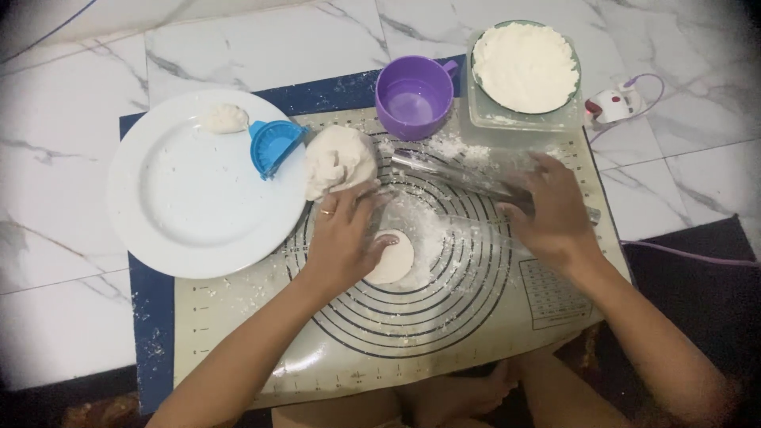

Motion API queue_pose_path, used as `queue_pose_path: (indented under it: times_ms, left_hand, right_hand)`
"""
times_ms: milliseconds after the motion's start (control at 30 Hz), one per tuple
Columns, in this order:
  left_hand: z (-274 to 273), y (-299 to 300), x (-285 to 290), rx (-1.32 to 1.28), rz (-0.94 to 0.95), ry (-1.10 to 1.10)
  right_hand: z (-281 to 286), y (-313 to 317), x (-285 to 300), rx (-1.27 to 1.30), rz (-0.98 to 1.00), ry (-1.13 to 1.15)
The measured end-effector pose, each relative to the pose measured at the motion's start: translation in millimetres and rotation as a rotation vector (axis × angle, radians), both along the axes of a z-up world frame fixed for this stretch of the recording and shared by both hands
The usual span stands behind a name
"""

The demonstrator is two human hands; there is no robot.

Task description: Portioning dough into small balls and rolling them flat using a rolling pin on a silicone mat

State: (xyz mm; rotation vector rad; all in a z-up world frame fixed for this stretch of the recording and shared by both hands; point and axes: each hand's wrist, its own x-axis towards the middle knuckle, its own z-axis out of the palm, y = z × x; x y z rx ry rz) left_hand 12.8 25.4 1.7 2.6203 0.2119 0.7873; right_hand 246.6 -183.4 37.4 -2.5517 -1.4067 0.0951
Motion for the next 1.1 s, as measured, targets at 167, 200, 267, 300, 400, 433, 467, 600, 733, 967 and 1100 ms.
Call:
queue_pose_path:
  times_ms: [167, 200, 267, 300, 400, 433, 467, 600, 733, 967, 1100]
  left_hand:
    - [-19, 3, 3, -0.047, 0.121, 0.061]
    - [-20, 4, 2, -0.059, 0.110, 0.062]
    - [-13, -1, 1, -0.008, 0.122, 0.026]
    - [-10, -3, 1, 0.039, 0.132, -0.006]
    - [5, -1, 2, -0.051, 0.125, -0.125]
    - [-1, 2, 2, -0.052, 0.127, -0.128]
    - [-6, 4, 3, -0.032, 0.168, -0.166]
    - [-9, 10, -1, 0.031, 0.261, -0.254]
    - [-12, 12, 1, 0.020, 0.261, -0.259]
    - [-11, 8, 4, -0.032, 0.086, -0.248]
    - [-28, 1, 6, -0.012, -0.023, -0.137]
  right_hand:
    - [38, -2, -21, -0.543, -0.033, 0.133]
    - [44, -3, -25, -0.630, 0.006, 0.190]
    - [28, -15, -24, -0.570, 0.077, 0.057]
    - [21, -21, -24, -0.510, 0.145, -0.072]
    - [-22, -40, -1, -0.370, 0.221, -0.032]
    - [-21, -41, -3, -0.371, 0.222, -0.035]
    - [-21, -41, -5, -0.344, 0.285, -0.145]
    - [-18, -37, -13, -0.186, 0.356, -0.347]
    - [-32, -32, -5, -0.076, 0.390, -0.490]
    - [9, 9, -43, -0.402, -0.025, 0.249]
    - [5, 9, -55, -0.357, 0.041, 0.318]
